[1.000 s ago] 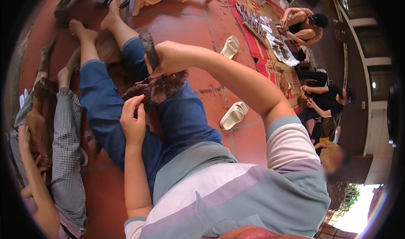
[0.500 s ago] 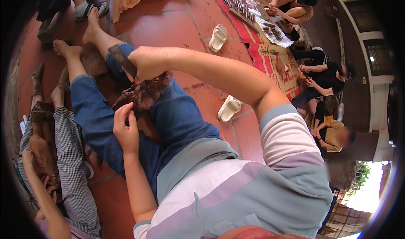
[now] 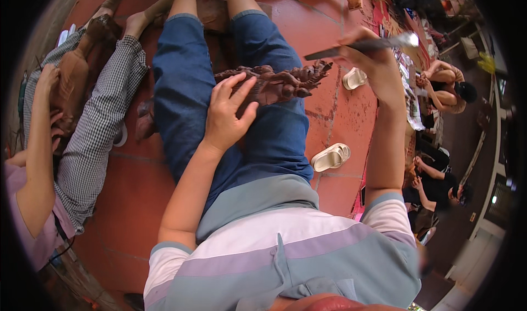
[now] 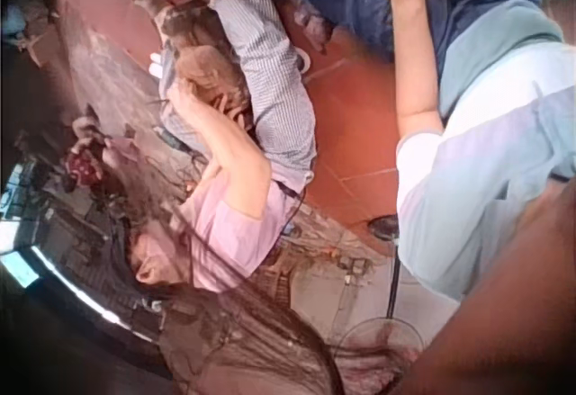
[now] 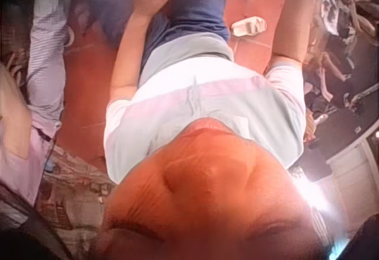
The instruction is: The person sits on the floor and carves a dark wooden object using a chisel. They hold the wood with one hand and use the chisel with the other to shape and refine the surface. The person occasionally rotates the object to access different areas.
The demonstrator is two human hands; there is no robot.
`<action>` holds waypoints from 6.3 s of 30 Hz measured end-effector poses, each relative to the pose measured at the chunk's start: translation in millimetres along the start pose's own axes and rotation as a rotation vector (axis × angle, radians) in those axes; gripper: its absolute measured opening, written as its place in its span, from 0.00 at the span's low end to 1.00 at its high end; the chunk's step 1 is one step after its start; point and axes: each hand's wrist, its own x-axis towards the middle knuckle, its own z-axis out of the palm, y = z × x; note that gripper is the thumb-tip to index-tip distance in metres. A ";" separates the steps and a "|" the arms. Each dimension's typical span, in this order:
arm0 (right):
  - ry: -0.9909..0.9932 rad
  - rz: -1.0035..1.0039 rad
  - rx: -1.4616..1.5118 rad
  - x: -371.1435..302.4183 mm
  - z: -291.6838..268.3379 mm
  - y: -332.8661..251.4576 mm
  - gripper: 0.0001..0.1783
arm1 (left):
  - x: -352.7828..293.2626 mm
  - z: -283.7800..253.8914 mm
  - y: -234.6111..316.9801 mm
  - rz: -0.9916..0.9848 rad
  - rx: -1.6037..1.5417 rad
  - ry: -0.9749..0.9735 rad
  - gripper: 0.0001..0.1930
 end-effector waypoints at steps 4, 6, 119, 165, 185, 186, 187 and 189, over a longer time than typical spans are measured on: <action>0.211 0.079 0.194 -48.9 -15.9 21.7 0.10 | -7.2 16.4 9.0 0.015 0.192 -0.166 0.31; 0.217 0.064 0.477 -69.8 -17.0 44.6 0.13 | -11.3 26.1 10.5 0.011 0.219 -0.162 0.30; 0.425 -0.129 -0.136 1.2 14.5 72.0 0.08 | 99.7 62.6 11.6 -0.182 -0.381 -0.496 0.41; 0.268 -0.040 -0.301 14.3 18.5 67.2 0.09 | 98.5 62.4 10.1 -0.155 -0.341 -0.475 0.41; 0.278 -0.121 -0.261 23.9 -13.1 61.0 0.09 | 100.1 59.6 14.8 -0.161 -0.303 -0.473 0.44; 0.220 -0.017 -0.242 22.9 -2.5 60.9 0.09 | 102.0 55.8 17.8 -0.181 -0.275 -0.479 0.43; 0.228 -0.005 -0.226 21.5 3.2 63.1 0.09 | 100.8 57.9 15.8 -0.162 -0.288 -0.471 0.44; 0.237 0.019 -0.187 20.5 10.8 67.8 0.09 | 97.5 60.8 10.7 -0.130 -0.306 -0.453 0.44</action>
